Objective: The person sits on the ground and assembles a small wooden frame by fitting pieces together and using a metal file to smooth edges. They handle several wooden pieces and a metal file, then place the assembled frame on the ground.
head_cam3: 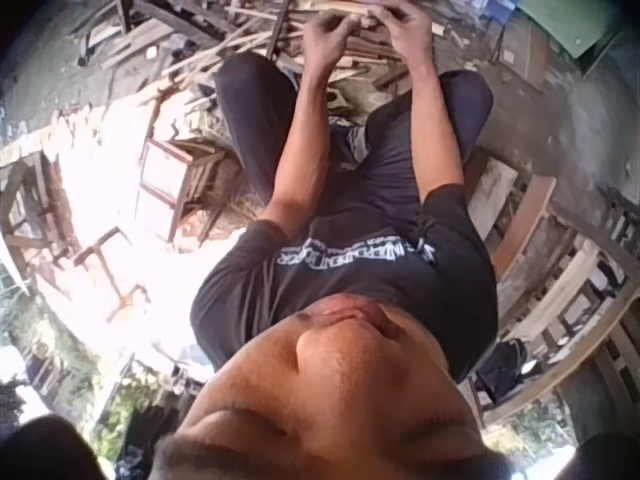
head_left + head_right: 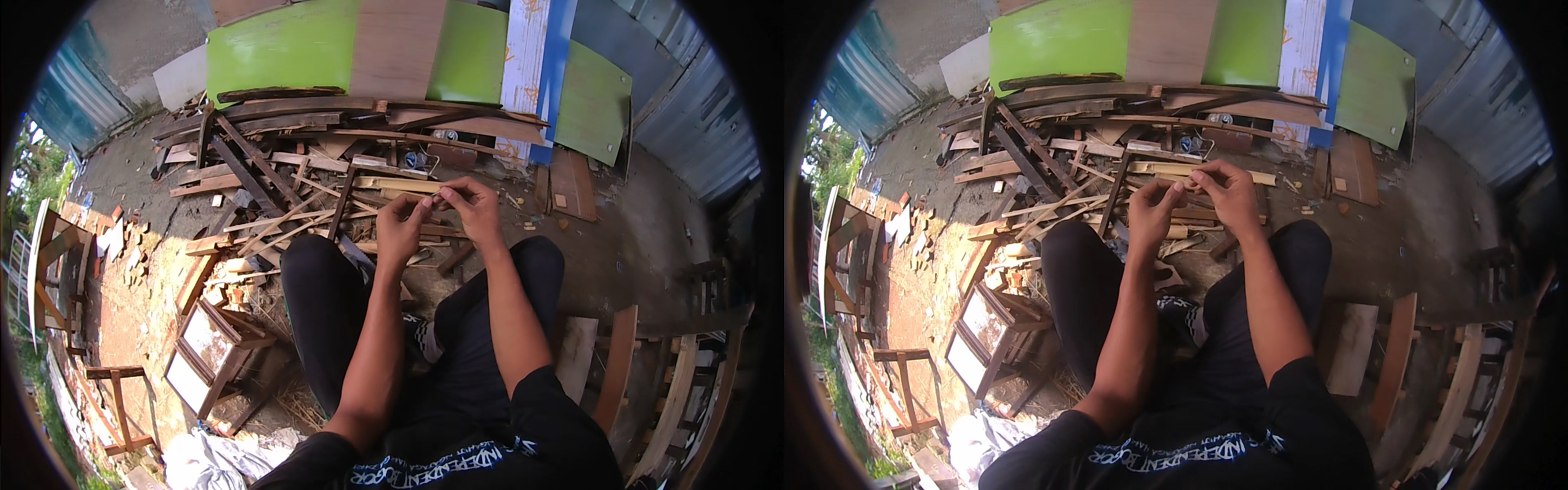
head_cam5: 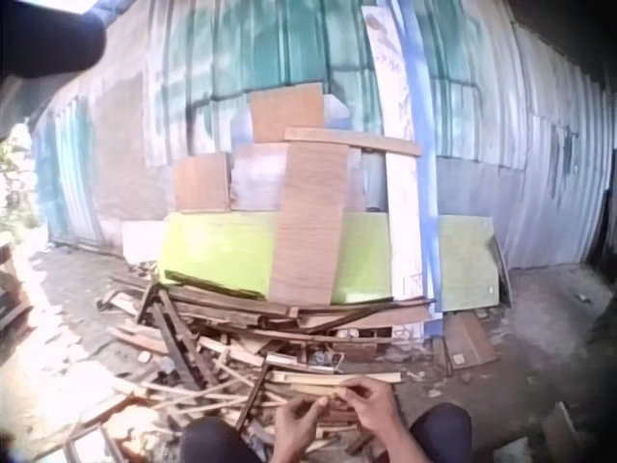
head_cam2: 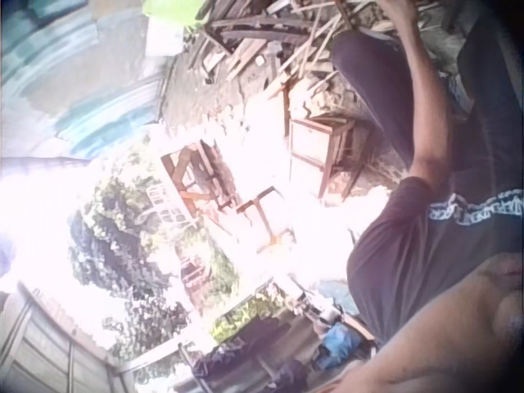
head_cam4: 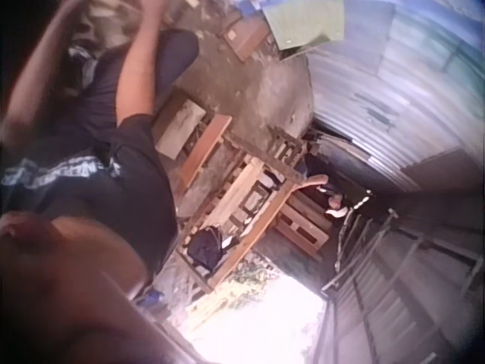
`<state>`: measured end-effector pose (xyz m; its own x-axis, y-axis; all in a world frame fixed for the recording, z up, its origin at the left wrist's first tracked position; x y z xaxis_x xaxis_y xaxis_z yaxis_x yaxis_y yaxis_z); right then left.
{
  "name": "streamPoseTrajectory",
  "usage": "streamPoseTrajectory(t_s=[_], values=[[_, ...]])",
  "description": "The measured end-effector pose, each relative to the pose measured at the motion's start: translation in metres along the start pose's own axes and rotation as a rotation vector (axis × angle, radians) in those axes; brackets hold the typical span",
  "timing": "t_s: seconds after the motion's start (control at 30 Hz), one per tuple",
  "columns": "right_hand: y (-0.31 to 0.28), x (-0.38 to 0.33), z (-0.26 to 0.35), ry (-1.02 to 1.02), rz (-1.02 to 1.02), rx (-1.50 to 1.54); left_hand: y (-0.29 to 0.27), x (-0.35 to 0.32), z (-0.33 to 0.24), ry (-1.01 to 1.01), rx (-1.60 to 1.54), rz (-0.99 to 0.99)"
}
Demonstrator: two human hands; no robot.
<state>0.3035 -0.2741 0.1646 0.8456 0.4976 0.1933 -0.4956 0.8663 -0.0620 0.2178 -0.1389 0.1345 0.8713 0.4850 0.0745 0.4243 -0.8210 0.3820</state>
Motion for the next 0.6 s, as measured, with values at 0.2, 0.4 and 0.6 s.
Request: streamPoseTrajectory(t_s=[0.2,0.4,0.6], values=[[-0.091,-0.034,0.014,0.017,-0.425,0.132,0.014,0.009,0.009,-0.067,-0.206,-0.056],[-0.160,-0.100,0.006,0.159,-0.638,0.090,0.042,0.010,0.018,-0.136,-0.260,-0.042],[-0.178,-0.142,-0.069,0.423,-0.683,0.058,0.067,0.007,0.054,-0.256,-0.238,-0.038]])
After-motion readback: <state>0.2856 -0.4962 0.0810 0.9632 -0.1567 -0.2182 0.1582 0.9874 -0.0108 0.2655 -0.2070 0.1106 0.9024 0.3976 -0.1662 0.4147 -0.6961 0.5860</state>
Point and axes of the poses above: each hand's wrist, its own x-axis towards the middle knuckle, its own y-axis out of the palm, z = x × y, the point moved 8 cm from there along x, towards the middle knuckle, and after that the axes turned 11 degrees about -x, right-handed, at the moved point
